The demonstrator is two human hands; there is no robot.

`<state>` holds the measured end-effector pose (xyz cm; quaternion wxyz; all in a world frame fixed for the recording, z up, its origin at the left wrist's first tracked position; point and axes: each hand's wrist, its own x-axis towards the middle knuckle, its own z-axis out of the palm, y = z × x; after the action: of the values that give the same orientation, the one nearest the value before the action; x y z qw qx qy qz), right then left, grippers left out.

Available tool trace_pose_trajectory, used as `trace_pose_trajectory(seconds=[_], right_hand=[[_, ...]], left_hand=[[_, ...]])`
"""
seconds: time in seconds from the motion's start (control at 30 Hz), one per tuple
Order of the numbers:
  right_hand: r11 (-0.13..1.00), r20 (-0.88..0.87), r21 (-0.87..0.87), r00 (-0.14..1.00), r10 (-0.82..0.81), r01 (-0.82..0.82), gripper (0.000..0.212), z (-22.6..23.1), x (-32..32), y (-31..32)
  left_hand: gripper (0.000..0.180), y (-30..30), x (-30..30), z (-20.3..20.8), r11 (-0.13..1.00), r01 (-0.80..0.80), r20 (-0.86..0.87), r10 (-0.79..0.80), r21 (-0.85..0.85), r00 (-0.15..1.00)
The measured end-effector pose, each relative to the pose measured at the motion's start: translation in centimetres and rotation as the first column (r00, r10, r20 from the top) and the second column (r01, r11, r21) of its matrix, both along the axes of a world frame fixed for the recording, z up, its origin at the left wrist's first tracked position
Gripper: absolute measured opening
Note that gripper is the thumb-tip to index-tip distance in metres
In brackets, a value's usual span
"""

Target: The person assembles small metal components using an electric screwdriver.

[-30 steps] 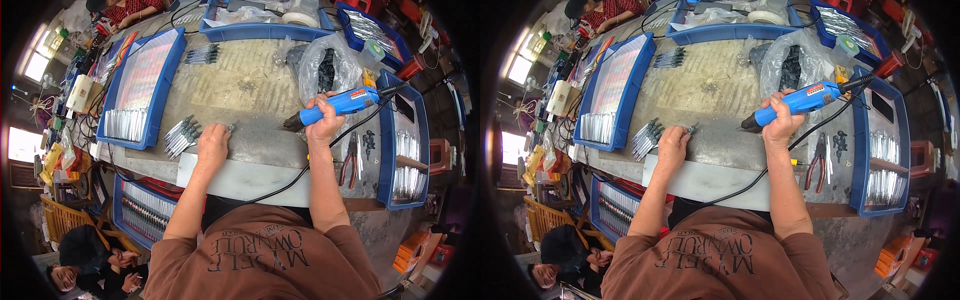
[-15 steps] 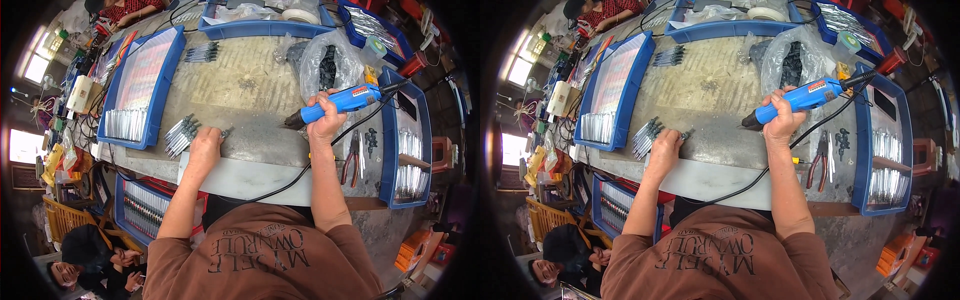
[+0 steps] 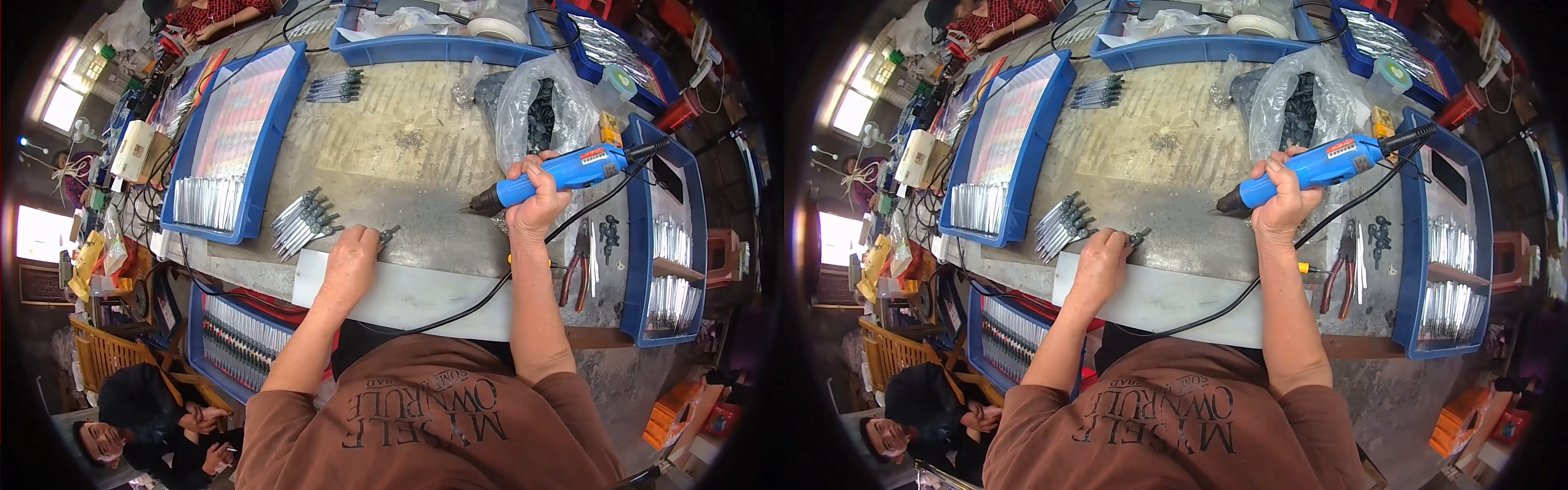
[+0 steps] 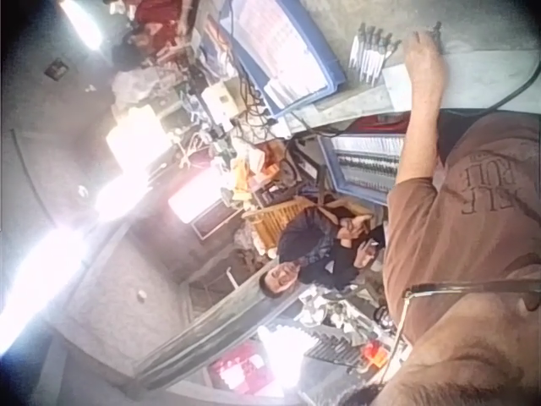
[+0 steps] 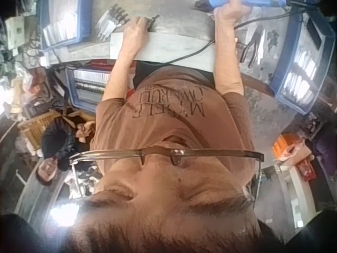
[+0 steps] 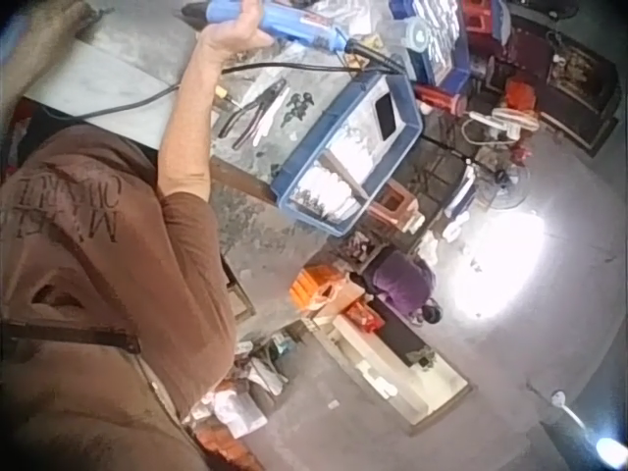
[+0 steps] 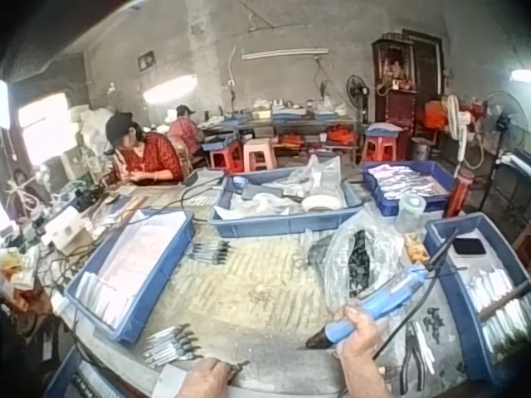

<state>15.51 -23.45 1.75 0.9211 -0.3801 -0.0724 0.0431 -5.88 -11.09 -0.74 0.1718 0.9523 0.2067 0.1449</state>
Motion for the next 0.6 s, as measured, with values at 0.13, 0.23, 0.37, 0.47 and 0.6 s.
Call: trace_pose_trajectory(seconds=[0.13,0.23,0.37,0.47,0.6], right_hand=[[1.0,-0.004,0.0,1.0,-0.014,0.014,0.032,0.0,0.2,-0.2],[1.0,-0.001,-0.006,1.0,-0.014,0.014,0.032,0.0,0.1,-0.1],[1.0,0.003,-0.009,1.0,-0.01,0.01,0.032,-0.1,0.1,-0.1],[0.999,0.039,-0.042,0.999,0.006,-0.005,0.033,-0.4,0.2,-0.2],[0.999,0.04,-0.042,0.999,0.002,0.0,0.034,-0.5,0.4,-0.2]], left_hand=[[0.013,0.8,0.0,0.0,0.999,-0.052,0.092,0.052,-0.003,0.994],[0.015,1.4,-0.4,0.1,0.999,-0.037,0.09,0.036,0.013,0.995],[0.017,1.4,-0.1,-0.1,0.998,0.056,0.126,-0.058,0.02,0.99],[0.017,1.4,0.3,-0.7,0.996,0.091,0.128,-0.093,0.02,0.987],[0.018,1.1,0.8,-0.8,0.993,0.114,0.132,-0.116,0.022,0.984]])
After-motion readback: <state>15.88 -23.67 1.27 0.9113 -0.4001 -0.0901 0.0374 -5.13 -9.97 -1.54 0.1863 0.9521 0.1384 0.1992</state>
